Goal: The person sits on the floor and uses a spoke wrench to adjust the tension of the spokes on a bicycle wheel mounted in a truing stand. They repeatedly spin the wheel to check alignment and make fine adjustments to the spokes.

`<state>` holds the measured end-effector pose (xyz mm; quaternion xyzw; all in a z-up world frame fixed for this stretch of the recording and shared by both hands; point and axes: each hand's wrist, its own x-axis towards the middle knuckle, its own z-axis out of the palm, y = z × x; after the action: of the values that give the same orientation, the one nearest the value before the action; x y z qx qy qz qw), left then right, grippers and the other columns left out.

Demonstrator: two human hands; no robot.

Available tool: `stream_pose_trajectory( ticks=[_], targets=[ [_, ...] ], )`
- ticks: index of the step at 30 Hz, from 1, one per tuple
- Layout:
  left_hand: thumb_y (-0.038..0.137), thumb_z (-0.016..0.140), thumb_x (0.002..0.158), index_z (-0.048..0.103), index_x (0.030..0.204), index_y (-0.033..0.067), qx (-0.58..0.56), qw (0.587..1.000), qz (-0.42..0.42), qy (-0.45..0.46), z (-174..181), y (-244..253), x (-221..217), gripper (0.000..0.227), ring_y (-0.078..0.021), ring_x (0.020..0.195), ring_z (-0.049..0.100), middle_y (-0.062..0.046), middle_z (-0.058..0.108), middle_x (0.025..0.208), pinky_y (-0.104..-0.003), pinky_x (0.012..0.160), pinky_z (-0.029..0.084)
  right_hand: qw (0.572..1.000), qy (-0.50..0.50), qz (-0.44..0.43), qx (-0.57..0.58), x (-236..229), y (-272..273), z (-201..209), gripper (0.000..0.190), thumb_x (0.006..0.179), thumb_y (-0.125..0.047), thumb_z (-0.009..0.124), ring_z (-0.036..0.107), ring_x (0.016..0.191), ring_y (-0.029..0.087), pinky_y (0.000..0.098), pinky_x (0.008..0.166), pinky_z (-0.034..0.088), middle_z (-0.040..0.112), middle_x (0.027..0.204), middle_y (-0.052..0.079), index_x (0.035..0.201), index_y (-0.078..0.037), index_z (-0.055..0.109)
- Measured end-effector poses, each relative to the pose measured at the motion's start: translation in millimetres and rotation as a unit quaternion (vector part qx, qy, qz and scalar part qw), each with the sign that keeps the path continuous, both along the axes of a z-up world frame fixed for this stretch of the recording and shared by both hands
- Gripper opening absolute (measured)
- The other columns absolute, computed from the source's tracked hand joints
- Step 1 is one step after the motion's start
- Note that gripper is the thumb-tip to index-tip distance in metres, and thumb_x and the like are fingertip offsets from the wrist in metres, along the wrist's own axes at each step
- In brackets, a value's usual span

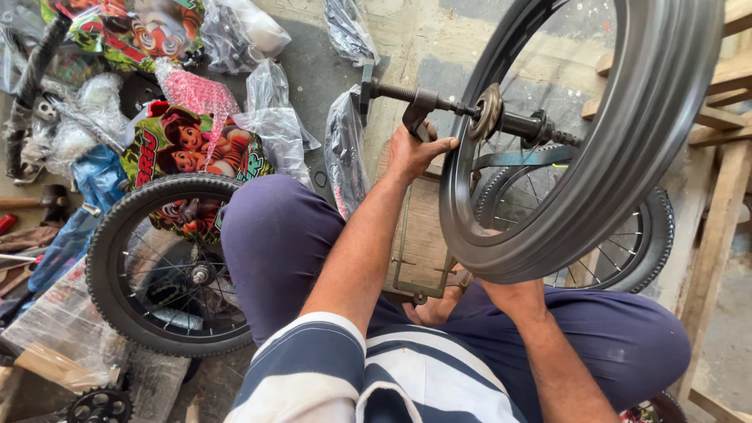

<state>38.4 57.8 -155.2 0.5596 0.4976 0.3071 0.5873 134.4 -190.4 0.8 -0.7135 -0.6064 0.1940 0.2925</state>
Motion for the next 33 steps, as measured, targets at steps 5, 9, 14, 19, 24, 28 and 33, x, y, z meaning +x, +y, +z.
stream_pose_trajectory(
  ticks=[5, 9, 14, 19, 24, 28, 33],
  targets=[
    [0.034, 0.098, 0.063, 0.061, 0.064, 0.0084, 0.019, 1.000, 0.000, 0.001, 1, 0, 0, 0.045, -0.0117, 0.057, 0.056, 0.001, 0.061, 0.059, -0.032, 0.055, 0.047, 0.995, -0.065, 0.027, -0.072, -14, 8, 7, 0.016, 0.086, -0.018, 0.078, 0.070, 0.081, 0.025, 0.0423, 0.074, 0.054, 0.075, 0.088, 0.006, 0.101, -0.012, 0.079],
    [0.034, 0.097, 0.065, 0.060, 0.064, 0.0088, -0.007, 1.000, -0.005, 0.008, 2, -1, 0, 0.045, -0.0120, 0.058, 0.055, 0.002, 0.061, 0.060, -0.033, 0.055, 0.047, 0.997, -0.038, 0.011, -0.071, -17, 12, 15, 0.015, 0.088, -0.019, 0.077, 0.071, 0.080, 0.023, 0.0406, 0.072, 0.055, 0.075, 0.088, 0.006, 0.100, -0.011, 0.078],
    [0.035, 0.098, 0.063, 0.061, 0.066, 0.0098, -0.008, 1.000, 0.001, 0.010, 5, -1, 0, 0.045, -0.0117, 0.059, 0.059, 0.002, 0.063, 0.063, -0.032, 0.055, 0.049, 0.994, -0.035, -0.021, -0.102, -15, 11, 12, 0.015, 0.088, -0.022, 0.077, 0.071, 0.075, 0.020, 0.0375, 0.069, 0.056, 0.075, 0.084, 0.005, 0.097, -0.010, 0.078],
    [0.036, 0.097, 0.064, 0.062, 0.067, 0.0096, -0.021, 1.000, -0.001, -0.001, 1, -1, 1, 0.044, -0.0119, 0.060, 0.060, 0.001, 0.064, 0.063, -0.032, 0.056, 0.051, 0.992, -0.007, -0.025, -0.125, -13, 10, 9, 0.015, 0.088, -0.021, 0.077, 0.071, 0.077, 0.020, 0.0378, 0.069, 0.057, 0.075, 0.085, 0.005, 0.096, -0.009, 0.078],
    [0.038, 0.097, 0.063, 0.063, 0.067, 0.0090, -0.005, 1.000, -0.001, 0.012, -1, -1, 2, 0.046, -0.0127, 0.060, 0.062, 0.001, 0.065, 0.063, -0.033, 0.058, 0.052, 0.994, -0.007, -0.019, -0.103, -14, 10, 10, 0.016, 0.087, -0.021, 0.077, 0.072, 0.079, 0.020, 0.0378, 0.070, 0.057, 0.075, 0.086, 0.005, 0.097, -0.009, 0.077],
    [0.040, 0.098, 0.061, 0.063, 0.069, 0.0091, 0.009, 1.000, 0.006, 0.026, -3, -2, 3, 0.047, -0.0133, 0.061, 0.062, 0.000, 0.066, 0.065, -0.033, 0.058, 0.051, 0.996, -0.014, -0.003, -0.086, -15, 11, 13, 0.017, 0.089, -0.022, 0.076, 0.071, 0.079, 0.021, 0.0388, 0.071, 0.055, 0.076, 0.087, 0.005, 0.100, -0.009, 0.078],
    [0.041, 0.098, 0.061, 0.063, 0.069, 0.0096, -0.004, 1.000, 0.006, 0.021, -4, -2, 4, 0.048, -0.0137, 0.063, 0.063, 0.000, 0.066, 0.066, -0.033, 0.059, 0.053, 0.996, 0.003, -0.010, -0.090, -15, 10, 12, 0.019, 0.089, -0.025, 0.077, 0.071, 0.079, 0.019, 0.0375, 0.069, 0.056, 0.075, 0.087, 0.005, 0.100, -0.010, 0.078]
  ],
)
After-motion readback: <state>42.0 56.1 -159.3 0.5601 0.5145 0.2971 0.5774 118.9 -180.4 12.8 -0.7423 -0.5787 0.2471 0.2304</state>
